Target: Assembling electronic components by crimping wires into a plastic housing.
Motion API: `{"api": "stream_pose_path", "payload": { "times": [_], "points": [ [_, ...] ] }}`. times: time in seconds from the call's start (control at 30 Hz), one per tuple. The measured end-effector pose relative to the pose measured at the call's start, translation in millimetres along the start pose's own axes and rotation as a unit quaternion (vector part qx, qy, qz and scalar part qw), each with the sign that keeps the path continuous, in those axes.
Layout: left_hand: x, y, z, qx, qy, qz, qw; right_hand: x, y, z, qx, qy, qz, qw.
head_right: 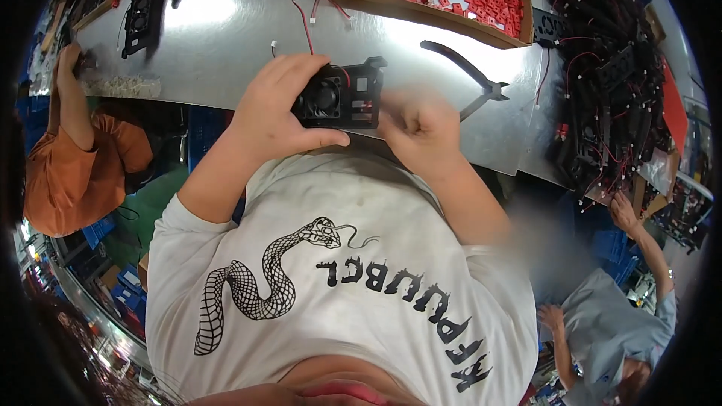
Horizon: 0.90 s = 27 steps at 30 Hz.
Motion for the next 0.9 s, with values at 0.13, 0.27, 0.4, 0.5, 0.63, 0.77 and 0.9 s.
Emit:
{"api": "stream_pose_path", "payload": {
  "times": [0.13,0.27,0.4,0.5,0.63,0.77,0.9],
  "points": [
    [-1.2,0.1,0.3,0.033,-0.032,0.011,0.999,-1.3,1.0,1.3,-0.024,-0.139,0.023,0.990],
    [-1.2,-1.8,0.0,0.014,-0.029,0.005,0.999,-10.1,5.1,-0.8,0.007,-0.076,0.026,0.997],
    [-0.8,-4.5,-1.5,0.022,-0.030,0.005,0.999,-6.3,4.2,2.2,0.009,-0.020,-0.012,1.000],
    [0.3,-5.4,1.5,0.031,-0.023,0.020,0.999,-1.7,-1.1,4.3,-0.014,-0.163,-0.028,0.986],
    [6.7,-6.2,3.2,0.066,-0.030,0.084,0.994,7.5,-0.2,24.3,0.054,-0.286,-0.130,0.948],
    [4.8,-4.6,6.1,0.096,-0.020,0.112,0.989,20.6,16.1,30.3,0.099,-0.185,-0.148,0.967],
    [-4.0,-8.9,10.4,0.117,-0.020,0.119,0.986,36.5,20.2,39.2,0.077,-0.071,-0.253,0.962]
  ]
}}
Point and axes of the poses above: each hand's wrist, its own z-axis towards the middle knuckle, its own y-axis out of the back of the hand, x = y × z, the point moved 1 cm from there along z, towards the middle knuckle, and after that the axes turned 3 degrees about -y, right-handed, at the moved point
